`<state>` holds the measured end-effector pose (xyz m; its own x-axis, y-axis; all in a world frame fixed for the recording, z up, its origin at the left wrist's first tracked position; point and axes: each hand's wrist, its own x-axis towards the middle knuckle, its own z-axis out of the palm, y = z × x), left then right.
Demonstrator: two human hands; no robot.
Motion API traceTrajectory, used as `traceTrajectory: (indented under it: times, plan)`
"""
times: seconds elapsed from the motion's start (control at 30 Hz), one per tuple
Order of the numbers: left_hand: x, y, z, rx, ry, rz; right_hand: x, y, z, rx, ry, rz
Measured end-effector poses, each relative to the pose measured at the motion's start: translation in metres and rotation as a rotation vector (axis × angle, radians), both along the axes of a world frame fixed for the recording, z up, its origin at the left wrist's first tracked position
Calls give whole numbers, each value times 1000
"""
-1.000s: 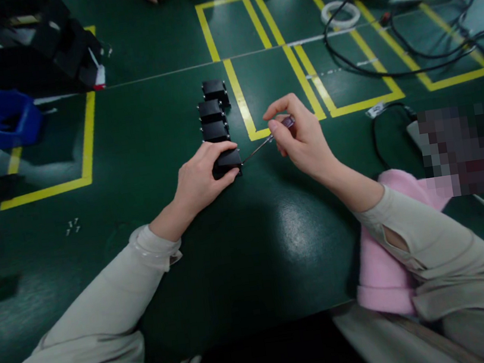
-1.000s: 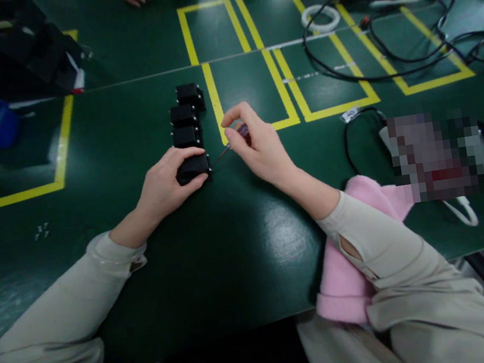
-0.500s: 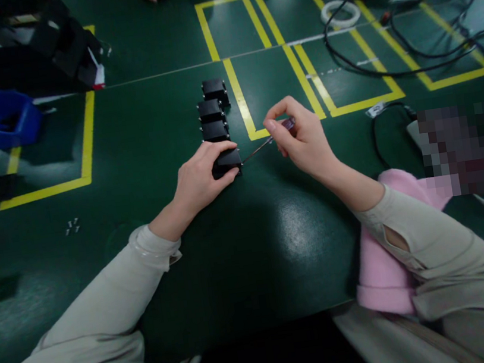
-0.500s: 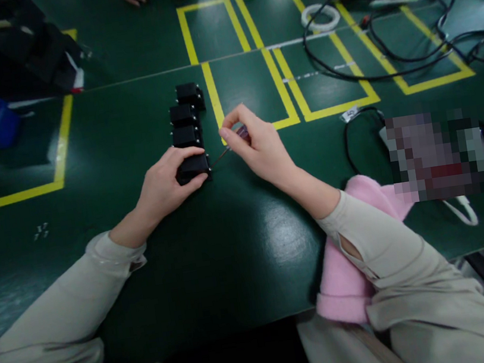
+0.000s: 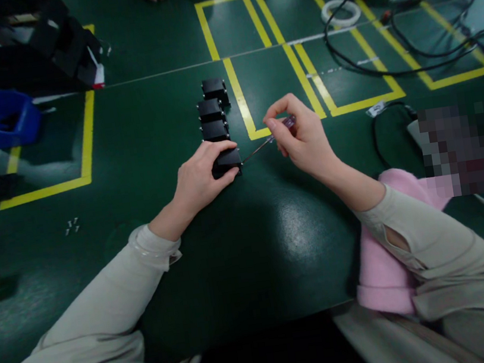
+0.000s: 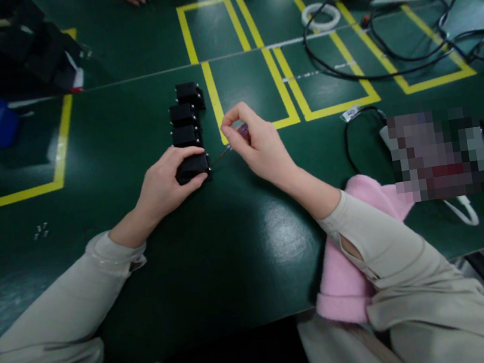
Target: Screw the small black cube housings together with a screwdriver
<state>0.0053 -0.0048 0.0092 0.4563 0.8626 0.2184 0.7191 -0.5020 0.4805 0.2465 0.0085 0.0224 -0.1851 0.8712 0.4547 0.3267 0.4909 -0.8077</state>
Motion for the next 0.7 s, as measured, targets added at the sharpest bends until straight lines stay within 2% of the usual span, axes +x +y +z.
traceTrajectory:
  times: [0.5, 0.7]
  plan:
    - [1, 0, 1, -1, -1, 0, -1, -1, 0, 15, 10, 20]
    - [1, 0, 0, -2, -5, 0, -1, 0, -1, 9, 8, -12]
